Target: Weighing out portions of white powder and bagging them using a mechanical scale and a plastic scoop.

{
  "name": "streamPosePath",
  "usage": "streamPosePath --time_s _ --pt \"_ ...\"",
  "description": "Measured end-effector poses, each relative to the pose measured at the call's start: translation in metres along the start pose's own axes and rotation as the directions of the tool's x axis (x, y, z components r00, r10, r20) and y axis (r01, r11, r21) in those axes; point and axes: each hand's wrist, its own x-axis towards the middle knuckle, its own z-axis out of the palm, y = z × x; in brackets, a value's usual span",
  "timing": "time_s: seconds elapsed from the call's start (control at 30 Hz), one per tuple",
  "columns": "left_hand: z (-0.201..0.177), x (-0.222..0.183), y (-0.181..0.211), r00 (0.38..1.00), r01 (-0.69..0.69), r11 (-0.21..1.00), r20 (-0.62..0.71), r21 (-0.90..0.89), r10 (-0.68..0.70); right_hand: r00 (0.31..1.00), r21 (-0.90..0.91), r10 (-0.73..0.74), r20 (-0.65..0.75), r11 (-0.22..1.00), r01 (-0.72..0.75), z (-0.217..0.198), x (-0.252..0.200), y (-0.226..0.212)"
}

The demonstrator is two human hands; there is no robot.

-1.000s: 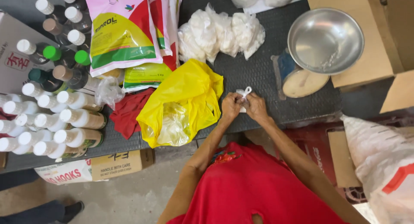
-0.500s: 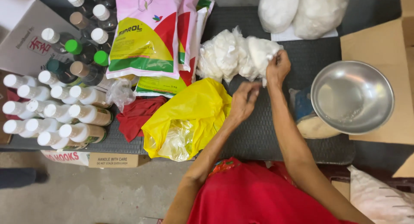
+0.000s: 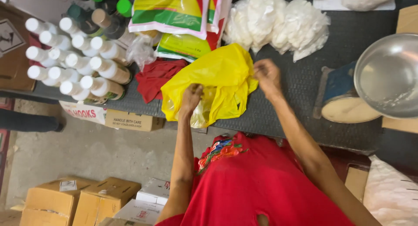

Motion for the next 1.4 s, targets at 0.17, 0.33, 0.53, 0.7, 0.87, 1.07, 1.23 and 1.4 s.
streamPosePath --time_s 0.17,0.33,0.53,0.7,0.87,1.07,1.23,1.4 --pt "-0.004 0.020 0.053 0.993 -0.097 0.965 0.044 -0.244 0.111 0.842 -0.211 -0.042 0.538 0.960 0.183 0.081 -0.054 -0.026" --pt "-0.011 0.016 0.055 0.907 -0.399 0.862 0.003 -0.312 0.421 0.838 -0.639 0.060 0.542 0.677 0.365 0.092 -0.047 -0.013" --pt "-0.009 -0.041 -0.008 0.922 -0.387 0.596 0.279 0.703 0.270 0.974 -0.788 0.078 0.211 0.603 0.123 0.052 -0.036 -0.009" --pt "-0.001 -0.024 -0.088 0.885 -0.372 0.606 0.073 0.703 0.459 0.980 -0.651 0.131 0.152 0.759 -0.001 0.072 -0.058 -0.087" --pt "0.013 0.005 -0.042 0.935 -0.309 0.854 -0.031 0.418 0.354 0.990 -0.712 -0.030 0.136 0.692 0.119 0.072 -0.058 -0.102" --pt "0.057 0.032 0.029 0.886 -0.460 0.877 0.006 0.143 0.464 0.968 -0.785 -0.212 0.137 0.572 0.237 0.066 -0.071 -0.132" --pt "0.093 0.037 0.021 0.865 -0.487 0.786 0.088 0.379 0.494 0.973 -0.745 -0.187 0.136 0.628 0.225 0.050 -0.074 -0.100" --pt "0.158 0.104 -0.103 0.868 -0.479 0.825 0.018 0.301 0.497 0.962 -0.792 -0.170 0.213 0.547 0.271 0.038 -0.064 -0.077"
